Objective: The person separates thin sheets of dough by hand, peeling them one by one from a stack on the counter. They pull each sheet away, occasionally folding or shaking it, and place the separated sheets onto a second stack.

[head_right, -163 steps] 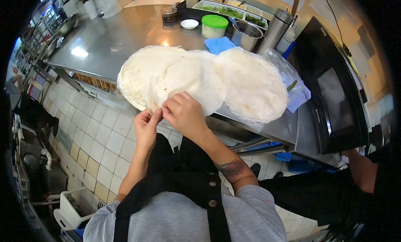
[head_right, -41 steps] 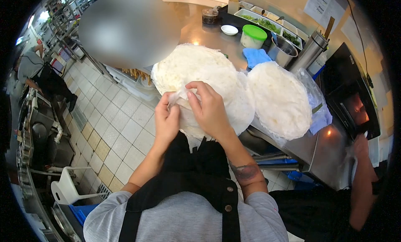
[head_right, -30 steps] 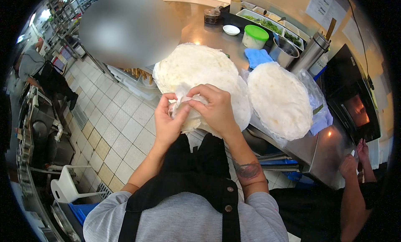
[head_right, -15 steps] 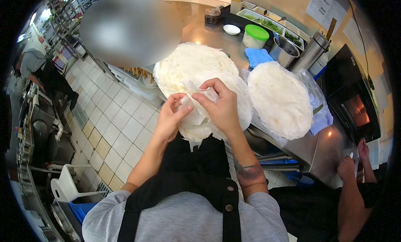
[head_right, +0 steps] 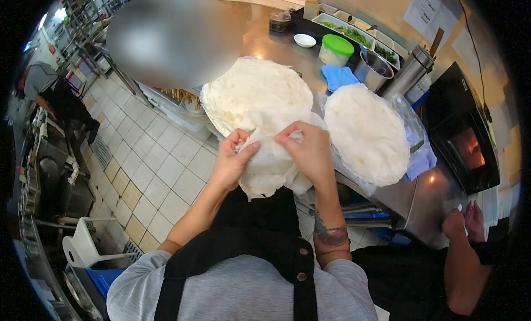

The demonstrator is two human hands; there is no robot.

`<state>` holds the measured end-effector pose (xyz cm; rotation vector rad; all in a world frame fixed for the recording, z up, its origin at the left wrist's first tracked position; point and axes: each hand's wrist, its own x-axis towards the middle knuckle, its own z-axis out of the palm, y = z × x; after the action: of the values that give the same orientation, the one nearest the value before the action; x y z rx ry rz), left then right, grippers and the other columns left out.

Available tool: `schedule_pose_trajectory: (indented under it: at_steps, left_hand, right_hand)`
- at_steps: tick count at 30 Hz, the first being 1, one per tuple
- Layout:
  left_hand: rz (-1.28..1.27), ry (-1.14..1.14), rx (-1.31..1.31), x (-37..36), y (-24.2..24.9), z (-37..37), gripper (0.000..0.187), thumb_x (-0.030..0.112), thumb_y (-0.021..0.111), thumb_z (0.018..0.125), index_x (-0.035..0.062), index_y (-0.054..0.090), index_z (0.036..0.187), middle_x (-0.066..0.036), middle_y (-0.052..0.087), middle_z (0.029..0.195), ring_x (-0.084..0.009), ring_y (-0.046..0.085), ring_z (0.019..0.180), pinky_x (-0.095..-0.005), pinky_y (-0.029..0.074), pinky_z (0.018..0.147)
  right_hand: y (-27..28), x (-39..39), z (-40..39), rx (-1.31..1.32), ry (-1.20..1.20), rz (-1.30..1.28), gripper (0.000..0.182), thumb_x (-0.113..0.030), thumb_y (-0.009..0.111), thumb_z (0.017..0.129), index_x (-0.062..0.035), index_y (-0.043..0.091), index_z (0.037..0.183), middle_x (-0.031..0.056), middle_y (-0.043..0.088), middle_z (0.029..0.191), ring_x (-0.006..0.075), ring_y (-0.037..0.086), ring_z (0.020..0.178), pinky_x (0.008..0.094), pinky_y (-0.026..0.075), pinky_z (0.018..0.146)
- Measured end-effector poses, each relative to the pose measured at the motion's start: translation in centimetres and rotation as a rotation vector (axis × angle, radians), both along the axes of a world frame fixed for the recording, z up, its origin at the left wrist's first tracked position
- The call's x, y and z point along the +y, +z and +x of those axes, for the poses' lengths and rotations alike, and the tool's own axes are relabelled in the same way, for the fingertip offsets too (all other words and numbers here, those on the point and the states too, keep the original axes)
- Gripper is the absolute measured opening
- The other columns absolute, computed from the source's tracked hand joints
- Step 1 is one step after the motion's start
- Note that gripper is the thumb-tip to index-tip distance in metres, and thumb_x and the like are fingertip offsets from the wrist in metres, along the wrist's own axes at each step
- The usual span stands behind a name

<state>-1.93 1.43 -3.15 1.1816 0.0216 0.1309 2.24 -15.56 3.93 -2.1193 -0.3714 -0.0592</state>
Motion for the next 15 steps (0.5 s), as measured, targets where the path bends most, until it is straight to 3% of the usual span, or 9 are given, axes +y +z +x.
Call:
schedule_pose_trajectory:
  at_steps: [3, 6, 9, 12, 15]
  left_hand:
    - [0.0, 0.076, 0.023, 1.2, -0.5, -0.1, 0.015, 0.005, 0.065, 0.088, 0.0067, 0.051, 0.084, 0.001, 0.057, 0.08, -0.0055, 0.05, 0.074, -0.0217, 0.043, 0.066]
    - [-0.017, 0.138, 0.043, 2.1, -0.3, -0.3, 0.015, 0.004, 0.064, 0.087, 0.0066, 0.05, 0.084, 0.001, 0.057, 0.081, -0.0054, 0.05, 0.073, -0.0215, 0.043, 0.065]
    - [0.01, 0.116, 0.049, 2.7, -0.1, -0.3, 0.013, 0.004, 0.064, 0.087, 0.0058, 0.051, 0.087, 0.0, 0.058, 0.083, -0.0062, 0.052, 0.076, -0.0222, 0.044, 0.068]
    - [0.063, -0.003, 0.053, 2.3, 0.9, -0.5, 0.015, 0.005, 0.063, 0.088, 0.0037, 0.05, 0.095, -0.005, 0.061, 0.093, -0.0088, 0.056, 0.084, -0.0245, 0.048, 0.073]
    - [-0.089, -0.066, 0.027, 1.1, 1.8, -0.7, 0.021, 0.005, 0.063, 0.088, 0.0012, 0.048, 0.101, -0.01, 0.062, 0.105, -0.0119, 0.059, 0.093, -0.0272, 0.049, 0.08]
  right_hand:
    - [-0.5, -0.3, 0.5, -0.193, -0.2, 0.138, 0.015, -0.012, 0.073, 0.078, 0.0015, 0.068, 0.08, 0.0091, 0.065, 0.066, 0.0135, 0.058, 0.063, 0.0297, 0.047, 0.062]
    - [-0.3, -0.8, 0.7, -0.229, -0.276, 0.152, 0.011, -0.009, 0.07, 0.08, 0.0016, 0.066, 0.08, 0.0094, 0.065, 0.072, 0.0126, 0.059, 0.07, 0.0282, 0.047, 0.066]
    - [-1.9, -1.3, 1.7, -0.396, -0.121, 0.155, 0.01, -0.008, 0.067, 0.084, 0.001, 0.063, 0.087, 0.0077, 0.063, 0.08, 0.0126, 0.058, 0.08, 0.0259, 0.046, 0.072]
    - [-2.9, -0.7, 1.5, -0.142, 0.035, 0.387, 0.01, -0.007, 0.062, 0.089, -0.0001, 0.058, 0.095, 0.004, 0.059, 0.087, 0.0108, 0.055, 0.086, 0.0244, 0.043, 0.079]
    - [-2.7, -0.6, 1.0, 0.042, 0.184, 0.538, 0.009, -0.005, 0.057, 0.092, -0.0018, 0.052, 0.099, 0.0016, 0.057, 0.092, 0.0083, 0.053, 0.087, 0.0234, 0.041, 0.083]
